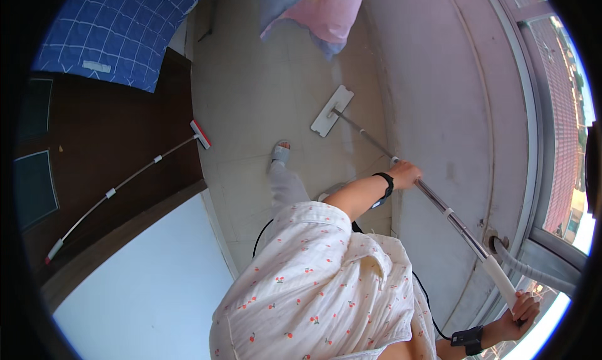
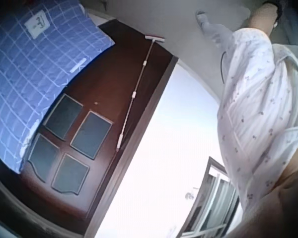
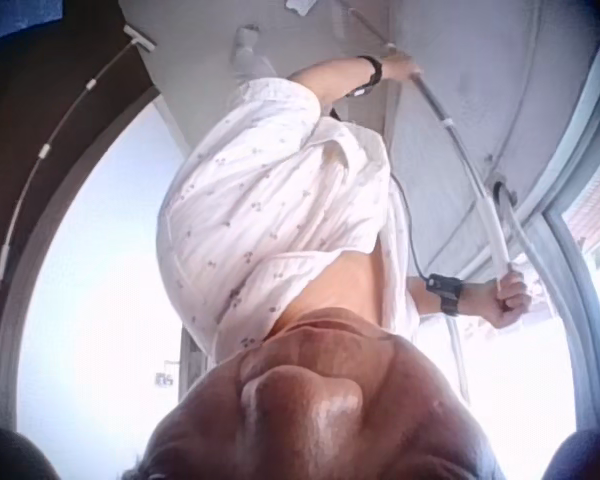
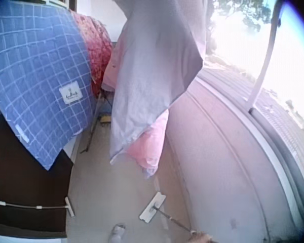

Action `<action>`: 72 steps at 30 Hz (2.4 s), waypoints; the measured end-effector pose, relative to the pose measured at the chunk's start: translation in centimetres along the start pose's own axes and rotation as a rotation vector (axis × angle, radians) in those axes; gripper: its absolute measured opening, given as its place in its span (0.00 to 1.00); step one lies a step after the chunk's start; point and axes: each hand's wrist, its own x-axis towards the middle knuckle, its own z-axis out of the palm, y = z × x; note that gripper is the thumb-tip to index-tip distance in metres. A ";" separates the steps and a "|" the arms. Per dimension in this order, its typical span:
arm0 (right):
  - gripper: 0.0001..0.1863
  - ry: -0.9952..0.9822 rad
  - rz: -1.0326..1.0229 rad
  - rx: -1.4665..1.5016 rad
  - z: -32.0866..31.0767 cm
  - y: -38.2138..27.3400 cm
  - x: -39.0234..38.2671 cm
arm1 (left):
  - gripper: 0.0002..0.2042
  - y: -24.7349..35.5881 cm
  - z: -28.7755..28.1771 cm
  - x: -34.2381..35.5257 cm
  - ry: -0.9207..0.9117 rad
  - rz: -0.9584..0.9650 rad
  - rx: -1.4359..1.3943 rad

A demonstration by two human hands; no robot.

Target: Mopping the balcony floor with a flat mop.

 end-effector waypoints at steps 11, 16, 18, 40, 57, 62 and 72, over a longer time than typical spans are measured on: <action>0.16 -0.105 -0.069 0.187 -9.9 2.4 3.5 | 0.05 3.3 2.0 -5.7 -0.042 -0.150 0.141; 0.18 -0.622 -0.029 0.441 -3.2 9.3 7.9 | 0.03 0.4 -0.9 -18.3 0.308 -0.342 0.183; 0.20 -0.788 -0.068 0.418 2.4 12.3 9.3 | 0.04 -0.9 -1.6 -23.4 0.454 -0.421 0.215; 0.16 -0.963 -0.255 -0.070 3.7 -0.5 8.9 | 0.04 0.0 0.5 -16.2 0.696 -0.081 -0.035; 0.20 -1.088 -0.383 0.020 9.5 -8.7 3.3 | 0.02 6.6 -1.6 -6.5 0.805 0.069 -0.059; 0.19 -1.195 -0.438 0.135 9.2 -7.1 5.6 | 0.06 5.4 -2.1 -3.7 0.944 0.065 -0.051; 0.19 -1.153 -0.417 0.097 22.5 -0.6 14.9 | 0.02 -3.2 -16.4 6.8 0.932 0.149 -0.042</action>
